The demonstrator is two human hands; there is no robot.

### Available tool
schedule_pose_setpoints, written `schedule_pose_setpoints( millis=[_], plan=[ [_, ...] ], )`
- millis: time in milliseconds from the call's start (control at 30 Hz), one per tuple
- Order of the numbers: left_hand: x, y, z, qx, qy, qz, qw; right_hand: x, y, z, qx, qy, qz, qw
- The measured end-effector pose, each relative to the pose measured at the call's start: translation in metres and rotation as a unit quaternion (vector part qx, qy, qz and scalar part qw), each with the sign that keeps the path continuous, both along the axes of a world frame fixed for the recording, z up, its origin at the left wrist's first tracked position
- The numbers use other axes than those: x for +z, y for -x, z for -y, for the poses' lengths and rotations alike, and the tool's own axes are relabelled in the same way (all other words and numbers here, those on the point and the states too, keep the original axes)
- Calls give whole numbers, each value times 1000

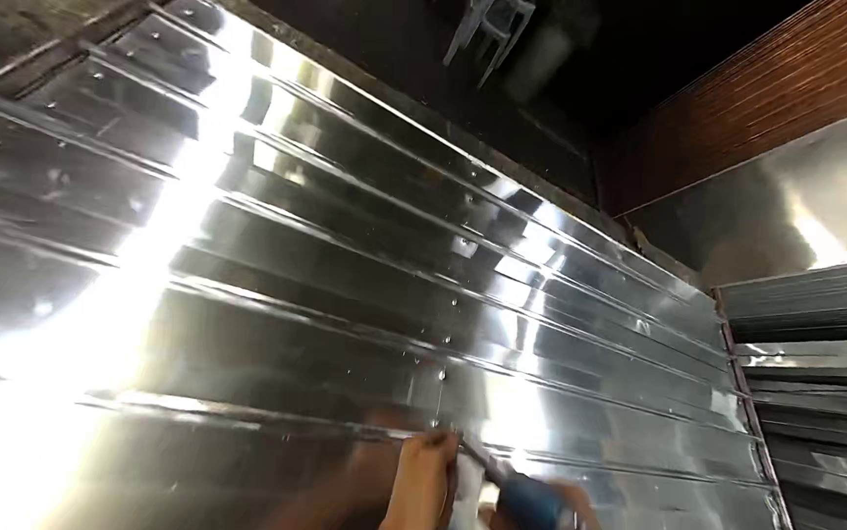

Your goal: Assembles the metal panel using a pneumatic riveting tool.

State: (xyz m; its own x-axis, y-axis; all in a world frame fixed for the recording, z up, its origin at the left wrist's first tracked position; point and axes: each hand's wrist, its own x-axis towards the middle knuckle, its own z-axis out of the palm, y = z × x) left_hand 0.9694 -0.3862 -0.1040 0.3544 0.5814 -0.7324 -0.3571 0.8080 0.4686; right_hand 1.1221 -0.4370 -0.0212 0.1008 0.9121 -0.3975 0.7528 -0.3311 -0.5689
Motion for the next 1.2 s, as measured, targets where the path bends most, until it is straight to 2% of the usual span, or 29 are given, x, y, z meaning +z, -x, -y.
schedule_pose_setpoints(
  millis=[100, 200, 267, 300, 367, 400, 467, 500, 533, 567, 633, 767, 867, 933, 1067, 1167, 1200],
  plan=[
    [-3, -29, -119, 45, -10, 52, 998, -21, -26, -126, 14, -62, 45, 997],
    [-17, -40, -203, 42, -40, 63, 996, -29, -33, -234, 21, -6, 56, 998],
    [-26, -31, -235, 9, -124, -47, 991, -40, -37, -284, 7, 20, 37, 999],
    [-30, -17, -239, -15, -186, -121, 975, -46, -39, -300, -1, 24, 27, 999],
    [-36, 28, -226, -39, -318, -243, 916, -53, -40, -318, -26, 46, 10, 999],
    [-40, 57, -214, -31, -381, -319, 867, -54, -39, -320, -38, 55, -8, 998],
    [-53, 117, -193, 19, -485, -482, 729, -51, -35, -321, -63, 74, -39, 994],
    [-59, 146, -187, 37, -508, -543, 668, -49, -33, -321, -74, 86, -49, 992],
    [-68, 173, -182, 38, -508, -590, 627, -46, -30, -321, -86, 97, -56, 990],
    [-76, 194, -180, 34, -492, -622, 608, -45, -27, -324, -93, 109, -55, 988],
    [-77, 213, -181, 54, -472, -648, 595, -42, -25, -337, -83, 155, -37, 984],
    [-76, 207, -186, 81, -473, -639, 601, -28, -28, -375, -57, 239, 47, 968],
    [-92, 208, -185, 90, -459, -623, 627, -29, -9, -377, -76, 208, -2, 975],
    [-95, 207, -185, 90, -440, -618, 645, -34, -4, -370, -68, 191, 2, 979],
    [-82, 205, -189, 89, -461, -625, 624, -47, -22, -354, -82, 148, -10, 986],
    [-74, 213, -172, 120, -491, -595, 625, -24, -23, -336, -109, 154, -77, 979],
    [-73, 219, -157, 135, -477, -591, 636, -9, -23, -325, -118, 157, -105, 975]
  ],
)
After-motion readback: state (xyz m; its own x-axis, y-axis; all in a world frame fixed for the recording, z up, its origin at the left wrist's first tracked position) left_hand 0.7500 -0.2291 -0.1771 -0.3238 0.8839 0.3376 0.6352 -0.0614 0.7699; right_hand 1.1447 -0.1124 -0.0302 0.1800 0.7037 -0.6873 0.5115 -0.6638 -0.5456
